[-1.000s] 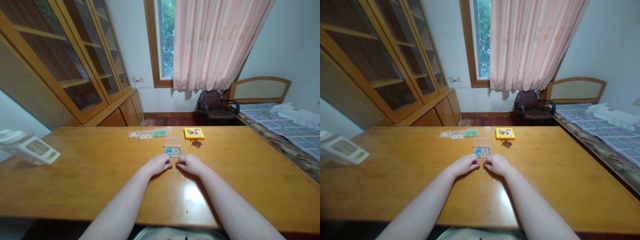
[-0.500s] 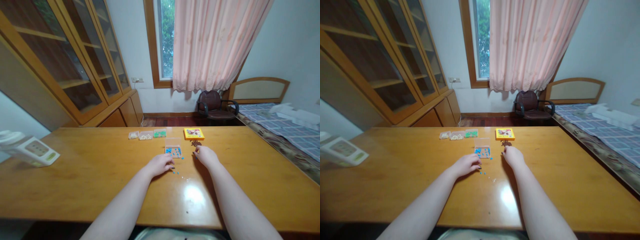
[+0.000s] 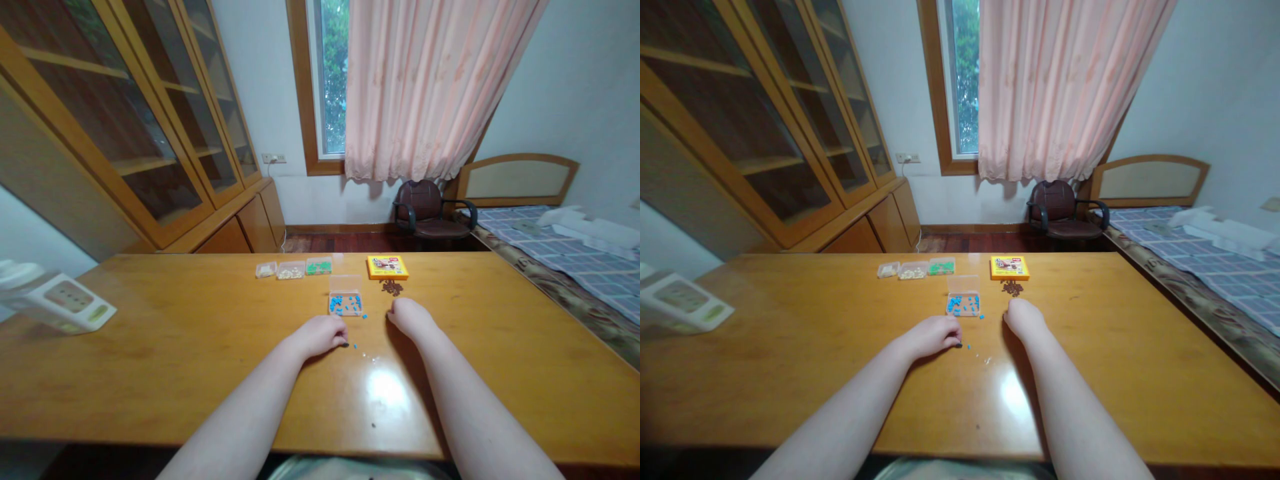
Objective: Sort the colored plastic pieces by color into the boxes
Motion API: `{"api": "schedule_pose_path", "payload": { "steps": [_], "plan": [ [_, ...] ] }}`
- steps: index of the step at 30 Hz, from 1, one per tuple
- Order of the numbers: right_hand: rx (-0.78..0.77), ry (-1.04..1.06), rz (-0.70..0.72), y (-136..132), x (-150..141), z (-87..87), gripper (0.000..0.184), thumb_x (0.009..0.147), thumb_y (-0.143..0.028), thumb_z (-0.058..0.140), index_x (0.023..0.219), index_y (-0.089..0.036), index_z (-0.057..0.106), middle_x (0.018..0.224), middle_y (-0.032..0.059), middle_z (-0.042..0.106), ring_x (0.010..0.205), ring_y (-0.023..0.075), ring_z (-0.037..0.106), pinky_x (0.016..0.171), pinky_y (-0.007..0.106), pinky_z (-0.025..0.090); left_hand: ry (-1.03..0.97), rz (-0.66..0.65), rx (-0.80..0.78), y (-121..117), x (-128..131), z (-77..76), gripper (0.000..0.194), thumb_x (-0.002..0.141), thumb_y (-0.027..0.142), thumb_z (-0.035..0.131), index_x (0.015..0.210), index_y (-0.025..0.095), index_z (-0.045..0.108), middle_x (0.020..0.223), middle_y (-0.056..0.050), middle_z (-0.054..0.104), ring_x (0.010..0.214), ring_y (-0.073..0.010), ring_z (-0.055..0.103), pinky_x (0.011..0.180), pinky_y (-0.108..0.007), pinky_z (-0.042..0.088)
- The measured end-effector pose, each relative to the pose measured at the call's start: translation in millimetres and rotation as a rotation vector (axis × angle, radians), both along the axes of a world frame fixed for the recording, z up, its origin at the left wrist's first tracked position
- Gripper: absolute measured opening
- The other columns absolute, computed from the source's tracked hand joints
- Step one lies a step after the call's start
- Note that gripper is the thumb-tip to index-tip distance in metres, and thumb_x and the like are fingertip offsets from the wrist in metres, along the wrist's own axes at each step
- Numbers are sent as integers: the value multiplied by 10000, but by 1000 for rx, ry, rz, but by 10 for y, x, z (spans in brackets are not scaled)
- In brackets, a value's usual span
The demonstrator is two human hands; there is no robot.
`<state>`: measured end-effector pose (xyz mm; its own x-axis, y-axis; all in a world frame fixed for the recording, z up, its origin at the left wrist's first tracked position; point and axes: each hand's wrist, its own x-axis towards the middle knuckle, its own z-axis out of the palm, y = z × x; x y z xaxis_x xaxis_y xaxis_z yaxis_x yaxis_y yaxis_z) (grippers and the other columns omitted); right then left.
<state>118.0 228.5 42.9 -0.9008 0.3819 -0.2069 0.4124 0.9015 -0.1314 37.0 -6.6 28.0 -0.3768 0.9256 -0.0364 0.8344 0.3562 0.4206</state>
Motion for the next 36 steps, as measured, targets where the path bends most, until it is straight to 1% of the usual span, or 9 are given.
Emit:
{"api": "schedule_pose_path", "payload": {
  "steps": [4, 9, 13, 17, 20, 25, 29, 32, 36],
  "plan": [
    [2, 65, 38, -108, -15, 2, 218, 798, -264, 499, 823, -146, 681, 881, 161, 685, 810, 254, 643, 623, 291, 421, 6, 5, -12, -1, 8, 9, 83, 811, 274, 585, 809, 205, 633, 857, -16, 659, 791, -161, 594, 706, -235, 429],
    [-104, 330, 55, -310, -50, -35, 231, 852, -344, 477, 839, -199, 657, 800, 61, 690, 717, 171, 613, 594, 243, 366, 9, 10, -54, -2, 6, 22, 104, 813, 284, 577, 836, 203, 638, 882, -18, 662, 809, -165, 597, 694, -233, 424],
    [-143, 453, 29, -283, -53, -56, 259, 873, -379, 459, 849, -212, 656, 797, 34, 684, 715, 157, 595, 594, 233, 357, 19, 18, -56, -7, 4, 24, 101, 815, 275, 566, 832, 206, 637, 870, -17, 663, 789, -162, 595, 678, -232, 417],
    [-161, 347, 129, -152, -44, -73, 218, 835, -320, 509, 945, -234, 676, 880, 32, 695, 787, 165, 611, 644, 233, 382, 1, 11, -62, -11, 7, 44, 106, 817, 274, 559, 831, 206, 637, 869, -21, 660, 785, -159, 592, 672, -228, 412],
    [-96, 235, 225, -147, -52, -101, 223, 810, -259, 511, 929, -246, 699, 918, 39, 697, 829, 175, 618, 686, 243, 393, 2, 17, -64, -11, 6, 50, 107, 815, 276, 557, 824, 203, 635, 859, -22, 662, 780, -163, 593, 663, -231, 412],
    [34, 191, 270, -267, -76, -117, 226, 813, -224, 480, 819, -192, 704, 854, 83, 695, 776, 189, 626, 662, 248, 398, -1, 45, -43, -19, -2, 22, 92, 807, 267, 565, 808, 198, 626, 825, -16, 655, 765, -162, 595, 656, -232, 414],
    [64, 231, 271, -289, -67, -96, 228, 820, -222, 478, 798, -180, 701, 829, 91, 692, 742, 195, 628, 643, 255, 403, 11, 70, 43, -19, -17, 35, 68, 810, 260, 571, 812, 202, 607, 822, -7, 638, 757, -153, 584, 660, -232, 421],
    [0, 376, 255, -286, -59, -99, 222, 843, -251, 483, 834, -192, 697, 852, 71, 691, 785, 186, 623, 678, 249, 413, 71, 157, 167, 6, -60, 38, 60, 825, 232, 548, 838, 203, 599, 871, -13, 623, 802, -155, 577, 713, -245, 436],
    [-152, 564, 198, -336, -78, -148, 249, 873, -280, 475, 991, -186, 672, 938, 59, 692, 842, 158, 617, 746, 228, 421, 140, 362, 290, 44, -147, -15, 127, 858, 230, 503, 930, 192, 600, 954, -40, 615, 895, -172, 576, 805, -282, 447]
  ]
}}
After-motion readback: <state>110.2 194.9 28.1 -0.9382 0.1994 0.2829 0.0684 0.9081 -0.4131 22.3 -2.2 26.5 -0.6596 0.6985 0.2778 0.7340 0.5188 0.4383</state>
